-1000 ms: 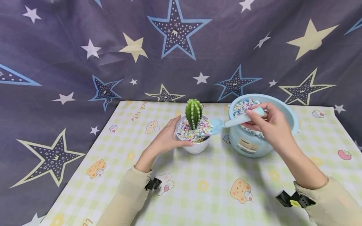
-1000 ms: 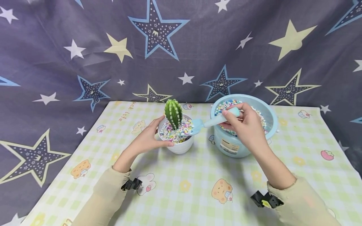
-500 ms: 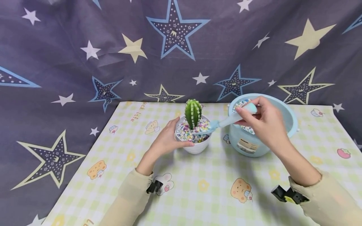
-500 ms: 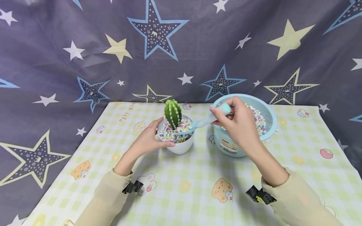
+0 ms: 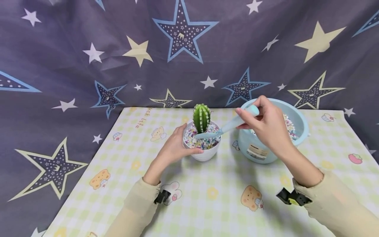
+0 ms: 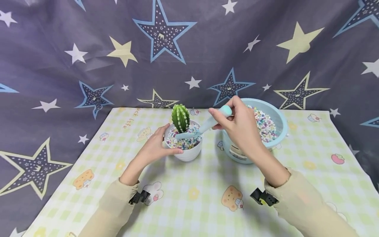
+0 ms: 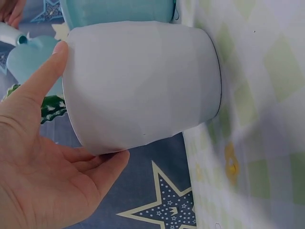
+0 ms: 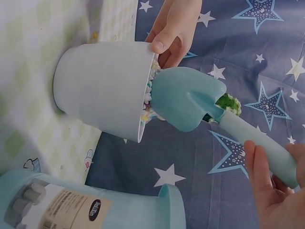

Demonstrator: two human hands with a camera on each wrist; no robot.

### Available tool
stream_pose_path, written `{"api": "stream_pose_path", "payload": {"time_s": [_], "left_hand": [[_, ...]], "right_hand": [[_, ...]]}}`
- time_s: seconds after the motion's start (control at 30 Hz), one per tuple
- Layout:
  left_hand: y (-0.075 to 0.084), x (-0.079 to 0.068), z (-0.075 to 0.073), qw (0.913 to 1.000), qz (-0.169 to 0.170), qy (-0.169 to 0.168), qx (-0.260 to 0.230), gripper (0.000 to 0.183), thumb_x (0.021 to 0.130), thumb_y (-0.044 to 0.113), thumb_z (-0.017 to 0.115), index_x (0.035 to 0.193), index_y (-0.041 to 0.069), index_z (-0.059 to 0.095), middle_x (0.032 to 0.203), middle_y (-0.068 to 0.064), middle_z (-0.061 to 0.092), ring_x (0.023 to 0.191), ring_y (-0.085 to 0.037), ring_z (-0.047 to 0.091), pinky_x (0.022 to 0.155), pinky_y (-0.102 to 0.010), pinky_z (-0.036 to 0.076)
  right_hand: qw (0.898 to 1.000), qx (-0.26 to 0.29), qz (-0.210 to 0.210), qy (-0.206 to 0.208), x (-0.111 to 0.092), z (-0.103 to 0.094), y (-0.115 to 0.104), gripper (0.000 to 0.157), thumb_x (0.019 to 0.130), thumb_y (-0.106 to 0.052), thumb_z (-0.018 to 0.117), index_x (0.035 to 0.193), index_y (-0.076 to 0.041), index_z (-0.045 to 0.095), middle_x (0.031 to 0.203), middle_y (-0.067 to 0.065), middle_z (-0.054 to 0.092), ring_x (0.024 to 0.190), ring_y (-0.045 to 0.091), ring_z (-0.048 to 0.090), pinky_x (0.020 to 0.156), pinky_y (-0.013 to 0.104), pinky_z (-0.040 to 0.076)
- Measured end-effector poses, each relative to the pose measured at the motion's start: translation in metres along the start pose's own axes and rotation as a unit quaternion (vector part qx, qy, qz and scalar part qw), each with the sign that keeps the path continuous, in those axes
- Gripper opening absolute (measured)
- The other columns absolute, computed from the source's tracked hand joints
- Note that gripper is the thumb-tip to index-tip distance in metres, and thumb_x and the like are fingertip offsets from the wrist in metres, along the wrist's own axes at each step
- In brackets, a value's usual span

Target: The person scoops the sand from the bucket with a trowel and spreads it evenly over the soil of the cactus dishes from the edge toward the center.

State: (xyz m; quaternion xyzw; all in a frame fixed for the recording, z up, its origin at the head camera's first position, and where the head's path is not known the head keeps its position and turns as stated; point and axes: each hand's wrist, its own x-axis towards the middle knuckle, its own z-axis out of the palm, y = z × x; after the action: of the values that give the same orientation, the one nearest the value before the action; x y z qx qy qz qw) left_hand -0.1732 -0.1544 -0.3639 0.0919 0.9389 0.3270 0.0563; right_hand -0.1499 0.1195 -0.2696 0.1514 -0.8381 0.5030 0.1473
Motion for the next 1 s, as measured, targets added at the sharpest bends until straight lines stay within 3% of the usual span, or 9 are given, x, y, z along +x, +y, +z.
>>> {"api": "stream_pose_path", "payload": {"time_s": [0.13,0.23,0.43,0.53,0.67,0.9,1.0], "left_hand": [[0.000,-0.001,0.001,1.0000,0.000,-0.002,0.003,0.123,0.071,0.059,0.083,0.159,0.005,0.017,0.164,-0.018,0.026,0.148,-0.036,0.034,0.121,-0.052,0.032],[0.000,-0.003,0.001,1.0000,-0.007,-0.002,0.007,0.123,0.071,0.059,0.083,0.159,0.006,0.017,0.164,-0.017,0.025,0.148,-0.036,0.034,0.121,-0.052,0.033],[0.000,-0.005,0.003,1.0000,-0.006,-0.003,0.001,0.123,0.071,0.060,0.083,0.159,0.006,0.017,0.164,-0.017,0.026,0.147,-0.036,0.035,0.121,-0.053,0.033],[0.001,-0.004,0.002,1.0000,-0.002,-0.001,0.001,0.122,0.071,0.060,0.083,0.159,0.006,0.018,0.163,-0.017,0.027,0.146,-0.036,0.036,0.120,-0.053,0.034],[0.002,-0.002,0.001,1.0000,-0.001,-0.004,0.002,0.122,0.071,0.060,0.083,0.159,0.006,0.018,0.163,-0.018,0.027,0.146,-0.036,0.036,0.120,-0.052,0.034],[-0.001,-0.003,0.000,0.9999,-0.007,-0.004,0.011,0.123,0.070,0.060,0.083,0.159,0.005,0.017,0.163,-0.018,0.027,0.147,-0.037,0.035,0.121,-0.053,0.033],[-0.001,-0.004,0.001,0.9999,-0.010,-0.005,0.013,0.123,0.071,0.060,0.083,0.159,0.005,0.017,0.163,-0.018,0.027,0.147,-0.037,0.034,0.121,-0.053,0.032]], "right_hand": [[1.000,-0.002,0.000,0.000,0.004,0.004,0.001,0.034,0.096,-0.033,0.066,0.091,-0.004,0.049,0.079,0.006,0.074,0.061,0.005,0.073,0.038,0.022,0.042],[1.000,0.003,-0.007,0.001,0.008,0.010,-0.001,0.036,0.096,-0.034,0.067,0.089,-0.005,0.049,0.076,0.009,0.074,0.060,0.006,0.072,0.033,0.028,0.029],[0.998,0.016,-0.050,0.032,0.008,0.020,-0.007,0.034,0.093,-0.025,0.071,0.082,-0.005,0.046,0.069,0.013,0.072,0.055,0.002,0.070,0.030,0.027,0.026],[0.995,0.019,-0.087,0.053,0.009,0.023,-0.010,0.035,0.091,-0.019,0.073,0.079,-0.005,0.043,0.059,0.010,0.066,0.054,0.000,0.068,0.031,0.026,0.031],[0.990,0.038,-0.120,0.071,0.009,0.025,-0.013,0.036,0.087,-0.013,0.077,0.077,-0.003,0.043,0.059,0.010,0.065,0.053,0.000,0.067,0.039,0.023,0.047],[0.987,0.100,-0.094,0.083,0.010,0.017,-0.013,0.034,0.085,-0.006,0.077,0.076,0.000,0.044,0.065,-0.019,0.068,0.050,0.007,0.068,0.052,0.028,0.060],[0.985,0.130,-0.072,0.083,0.011,0.008,-0.007,0.029,0.088,-0.006,0.074,0.076,-0.004,0.048,0.067,-0.018,0.070,0.051,0.009,0.069,0.053,0.028,0.060]]}}
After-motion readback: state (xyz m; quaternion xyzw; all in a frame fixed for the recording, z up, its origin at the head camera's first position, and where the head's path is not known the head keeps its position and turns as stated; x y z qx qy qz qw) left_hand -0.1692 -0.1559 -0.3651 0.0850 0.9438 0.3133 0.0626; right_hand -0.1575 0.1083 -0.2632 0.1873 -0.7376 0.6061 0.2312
